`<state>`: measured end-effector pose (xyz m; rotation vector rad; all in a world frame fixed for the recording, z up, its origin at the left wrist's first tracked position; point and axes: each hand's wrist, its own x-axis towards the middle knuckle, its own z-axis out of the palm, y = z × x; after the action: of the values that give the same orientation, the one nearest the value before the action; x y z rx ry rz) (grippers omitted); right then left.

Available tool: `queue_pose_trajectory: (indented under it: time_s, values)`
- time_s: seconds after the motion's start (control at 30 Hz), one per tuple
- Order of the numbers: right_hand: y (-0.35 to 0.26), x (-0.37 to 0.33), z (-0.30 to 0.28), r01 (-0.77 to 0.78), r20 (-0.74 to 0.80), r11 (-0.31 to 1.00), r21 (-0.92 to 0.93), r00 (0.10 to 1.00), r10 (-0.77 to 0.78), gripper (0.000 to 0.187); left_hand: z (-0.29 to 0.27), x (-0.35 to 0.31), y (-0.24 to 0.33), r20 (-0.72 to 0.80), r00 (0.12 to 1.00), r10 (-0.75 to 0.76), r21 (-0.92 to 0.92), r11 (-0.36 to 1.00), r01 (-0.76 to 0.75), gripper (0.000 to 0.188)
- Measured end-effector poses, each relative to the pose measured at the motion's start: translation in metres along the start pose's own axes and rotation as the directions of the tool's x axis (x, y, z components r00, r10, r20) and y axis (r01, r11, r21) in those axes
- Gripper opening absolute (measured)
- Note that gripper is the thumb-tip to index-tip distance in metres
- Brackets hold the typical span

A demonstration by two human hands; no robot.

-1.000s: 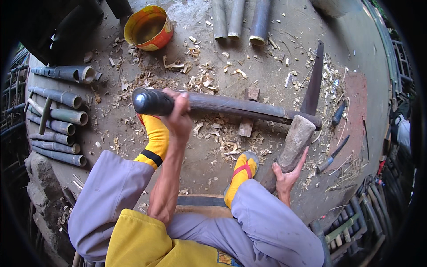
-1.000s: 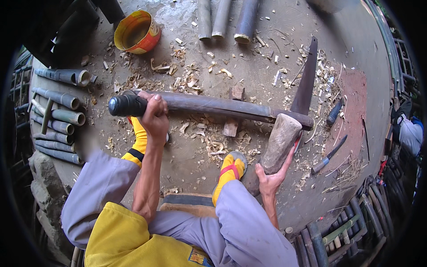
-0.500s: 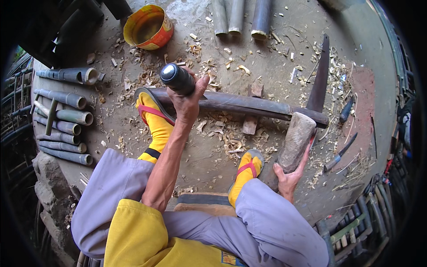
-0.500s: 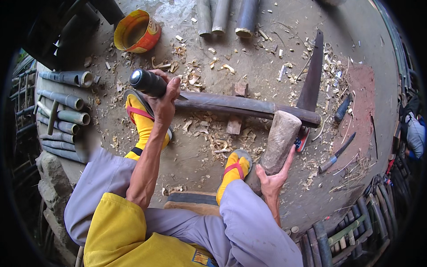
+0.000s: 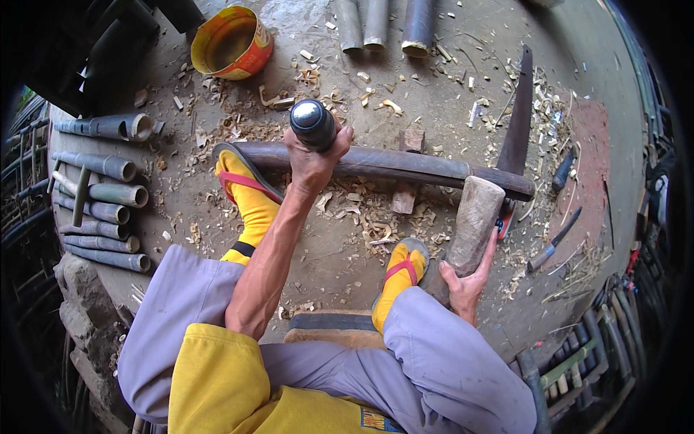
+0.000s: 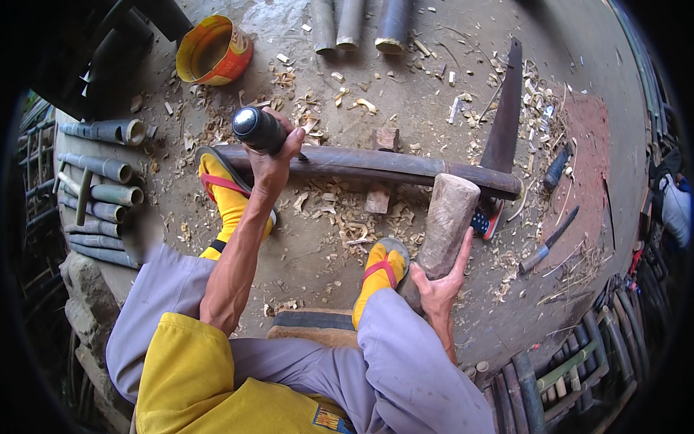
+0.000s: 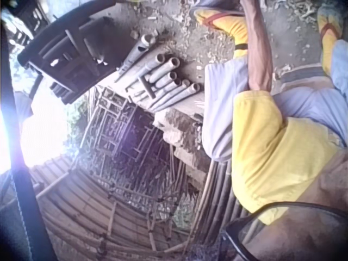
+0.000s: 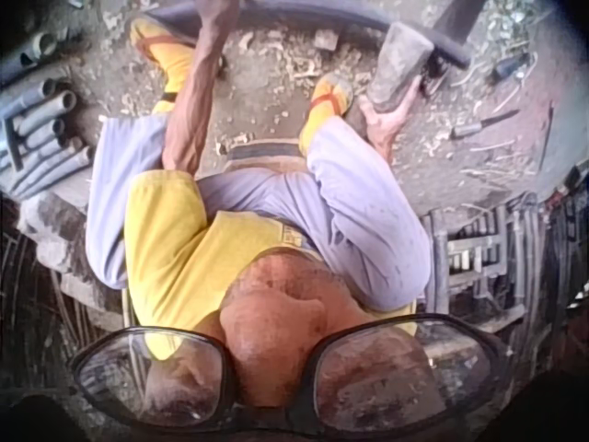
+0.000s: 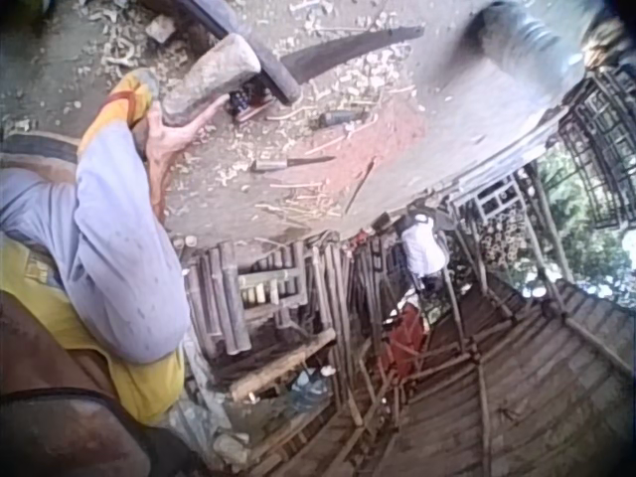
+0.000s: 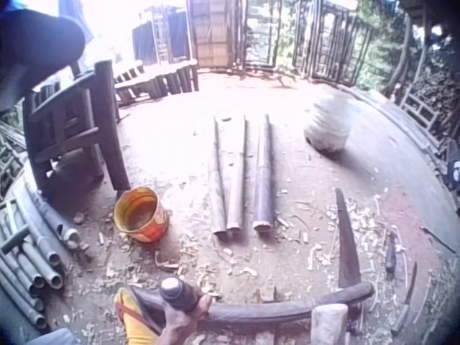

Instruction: The person uses a saw and a knife to shape and hollow out a segment of bamboo, striking a tool with a wooden block and scraping the inner and outer surfaces.

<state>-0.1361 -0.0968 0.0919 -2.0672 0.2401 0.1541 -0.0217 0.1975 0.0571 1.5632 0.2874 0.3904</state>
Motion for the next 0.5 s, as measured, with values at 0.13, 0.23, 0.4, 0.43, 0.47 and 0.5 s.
queue_pose_trajectory:
  time_s: [0.13, 0.23, 0.4, 0.43, 0.47, 0.5]
  values:
    - [0.000, 0.001, -0.002, 0.011, 0.016, 0.999, -0.035, 1.000, -0.011, 0.103, -0.004, 0.001, -0.005, 0.070, 0.998, -0.001, 0.094, 0.996, -0.006, 0.017]
    - [-0.003, 0.004, -0.003, 0.028, 0.015, 0.999, -0.038, 1.000, -0.027, 0.103, -0.002, 0.002, -0.007, 0.074, 0.997, 0.005, 0.147, 0.989, -0.016, 0.019]
    - [-0.035, 0.022, -0.018, 0.140, -0.067, 0.990, -0.035, 0.988, -0.142, 0.105, 0.015, -0.001, -0.005, 0.138, 0.985, 0.101, 0.175, 0.977, -0.125, 0.018]
    - [-0.046, 0.029, -0.022, 0.167, -0.077, 0.986, 0.001, 0.983, -0.166, 0.106, 0.013, -0.003, -0.002, 0.206, 0.966, 0.157, 0.213, 0.956, -0.201, 0.019]
    - [-0.058, 0.034, -0.027, 0.222, -0.161, 0.974, -0.030, 0.961, -0.224, 0.107, 0.015, -0.006, -0.003, 0.269, 0.946, 0.180, 0.204, 0.949, -0.239, 0.022]
    - [-0.076, 0.041, -0.032, 0.282, -0.241, 0.957, -0.063, 0.927, -0.289, 0.107, 0.016, -0.007, -0.004, 0.326, 0.922, 0.209, 0.193, 0.940, -0.281, 0.027]
